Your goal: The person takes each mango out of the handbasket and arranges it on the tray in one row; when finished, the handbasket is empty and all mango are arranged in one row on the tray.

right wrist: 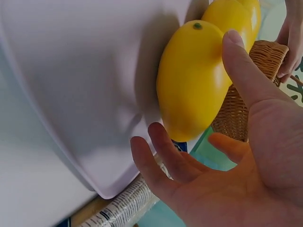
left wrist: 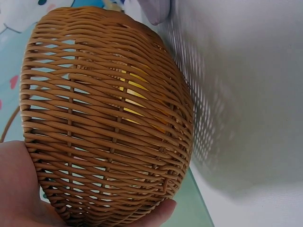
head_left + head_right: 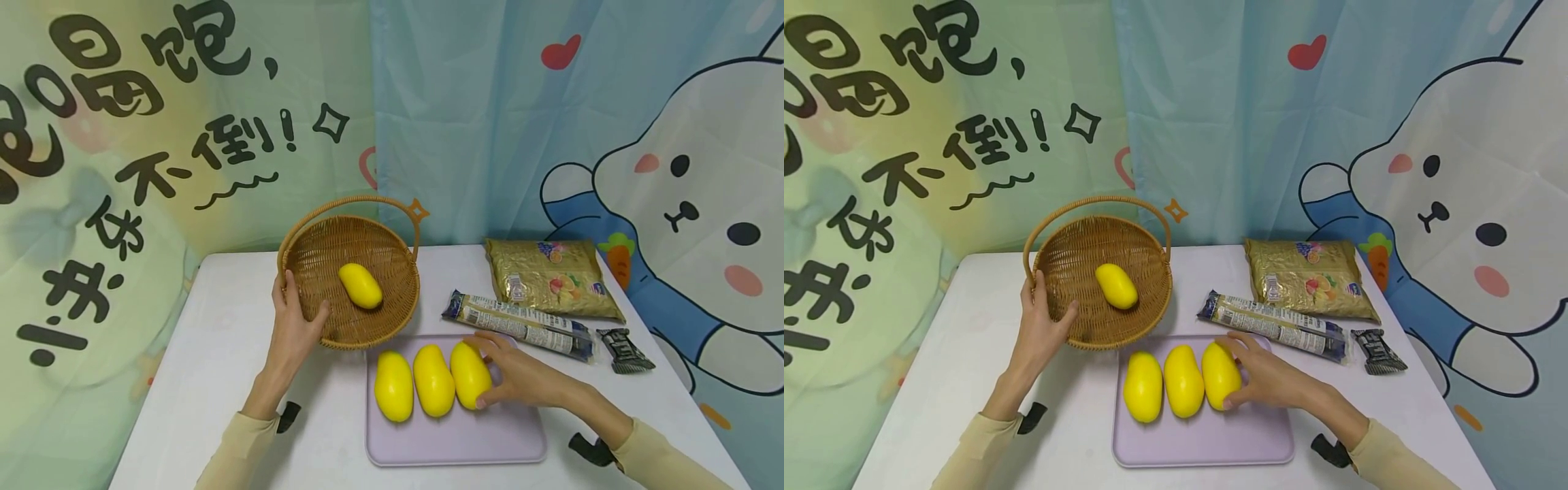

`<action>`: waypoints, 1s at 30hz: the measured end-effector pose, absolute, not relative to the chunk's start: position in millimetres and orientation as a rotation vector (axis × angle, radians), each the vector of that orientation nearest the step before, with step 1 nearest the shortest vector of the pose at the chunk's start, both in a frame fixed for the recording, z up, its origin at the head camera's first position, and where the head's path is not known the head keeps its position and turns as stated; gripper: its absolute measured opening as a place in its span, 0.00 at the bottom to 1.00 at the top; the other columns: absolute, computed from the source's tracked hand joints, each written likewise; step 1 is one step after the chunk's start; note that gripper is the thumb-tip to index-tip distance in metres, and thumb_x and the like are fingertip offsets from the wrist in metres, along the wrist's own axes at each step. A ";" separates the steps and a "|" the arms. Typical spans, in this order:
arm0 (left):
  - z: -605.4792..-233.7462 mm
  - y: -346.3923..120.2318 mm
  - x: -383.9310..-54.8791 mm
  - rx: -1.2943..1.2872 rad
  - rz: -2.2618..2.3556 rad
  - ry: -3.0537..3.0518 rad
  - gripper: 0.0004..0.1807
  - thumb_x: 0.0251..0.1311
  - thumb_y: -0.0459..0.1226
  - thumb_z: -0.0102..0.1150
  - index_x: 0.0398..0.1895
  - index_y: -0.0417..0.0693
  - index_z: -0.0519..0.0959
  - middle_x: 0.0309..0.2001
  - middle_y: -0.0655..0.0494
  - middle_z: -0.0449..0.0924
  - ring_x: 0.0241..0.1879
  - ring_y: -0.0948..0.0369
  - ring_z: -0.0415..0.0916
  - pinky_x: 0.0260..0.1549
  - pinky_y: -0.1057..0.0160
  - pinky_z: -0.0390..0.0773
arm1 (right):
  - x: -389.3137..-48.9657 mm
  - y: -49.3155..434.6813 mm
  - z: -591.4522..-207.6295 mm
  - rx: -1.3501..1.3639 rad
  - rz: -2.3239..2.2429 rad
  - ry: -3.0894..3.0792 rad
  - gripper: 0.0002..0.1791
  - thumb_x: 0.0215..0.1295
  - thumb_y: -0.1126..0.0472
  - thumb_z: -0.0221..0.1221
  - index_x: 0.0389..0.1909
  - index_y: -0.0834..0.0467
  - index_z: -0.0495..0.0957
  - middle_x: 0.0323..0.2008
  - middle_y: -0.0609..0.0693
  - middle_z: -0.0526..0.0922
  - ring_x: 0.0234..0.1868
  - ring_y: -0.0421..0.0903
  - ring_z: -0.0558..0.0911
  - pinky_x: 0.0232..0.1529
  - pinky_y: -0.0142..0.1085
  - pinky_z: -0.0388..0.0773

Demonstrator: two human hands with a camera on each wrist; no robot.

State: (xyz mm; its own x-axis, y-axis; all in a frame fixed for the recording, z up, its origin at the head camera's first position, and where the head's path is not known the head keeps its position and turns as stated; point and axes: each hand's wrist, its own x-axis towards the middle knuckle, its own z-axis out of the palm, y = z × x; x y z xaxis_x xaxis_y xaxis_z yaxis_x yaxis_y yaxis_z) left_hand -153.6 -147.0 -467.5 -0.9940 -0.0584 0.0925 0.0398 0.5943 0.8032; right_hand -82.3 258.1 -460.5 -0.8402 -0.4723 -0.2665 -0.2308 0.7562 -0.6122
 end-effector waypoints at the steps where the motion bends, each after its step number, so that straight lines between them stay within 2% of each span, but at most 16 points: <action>1: -467.3 -147.1 -153.4 0.018 -1.368 -2.705 0.54 0.68 0.50 0.58 0.83 0.47 0.34 0.82 0.46 0.27 0.68 0.40 0.64 0.62 0.42 0.74 | -83.0 258.0 -459.6 -0.524 -0.810 2.546 0.60 0.49 0.39 0.76 0.79 0.54 0.57 0.77 0.66 0.52 0.64 0.59 0.74 0.61 0.59 0.74; 6: -466.7 -148.0 -152.6 0.021 -1.370 -2.705 0.54 0.68 0.50 0.58 0.83 0.48 0.33 0.82 0.46 0.26 0.69 0.40 0.63 0.62 0.42 0.73 | -89.7 259.4 -450.3 -0.533 -0.785 2.591 0.61 0.48 0.39 0.76 0.79 0.55 0.56 0.76 0.66 0.54 0.61 0.58 0.78 0.56 0.55 0.78; 15: -468.1 -147.8 -153.4 0.012 -1.367 -2.711 0.53 0.69 0.49 0.58 0.83 0.48 0.32 0.82 0.46 0.26 0.67 0.39 0.66 0.60 0.42 0.75 | -114.9 258.3 -421.8 -0.595 -0.696 2.706 0.57 0.53 0.44 0.75 0.79 0.54 0.55 0.76 0.66 0.55 0.66 0.66 0.73 0.58 0.62 0.76; 20: -469.4 -146.9 -153.1 0.012 -1.366 -2.709 0.53 0.68 0.48 0.58 0.83 0.47 0.33 0.82 0.47 0.26 0.65 0.39 0.68 0.57 0.43 0.77 | -131.4 251.7 -406.9 -0.629 -0.723 2.719 0.56 0.54 0.45 0.75 0.79 0.53 0.55 0.77 0.62 0.55 0.64 0.61 0.76 0.58 0.59 0.77; 27: -469.0 -146.4 -152.9 0.007 -1.353 -2.706 0.53 0.69 0.48 0.58 0.83 0.47 0.34 0.82 0.47 0.26 0.65 0.40 0.68 0.58 0.43 0.77 | -152.7 231.8 -387.9 -0.728 -0.717 2.707 0.57 0.55 0.38 0.72 0.80 0.50 0.54 0.77 0.58 0.57 0.64 0.54 0.76 0.59 0.55 0.77; 30: -467.8 -146.3 -153.5 0.000 -1.344 -2.703 0.52 0.69 0.48 0.58 0.83 0.47 0.34 0.82 0.47 0.26 0.66 0.39 0.68 0.58 0.43 0.77 | -164.1 217.8 -380.3 -0.770 -0.720 2.688 0.56 0.56 0.40 0.72 0.80 0.50 0.54 0.76 0.58 0.58 0.64 0.53 0.76 0.59 0.53 0.78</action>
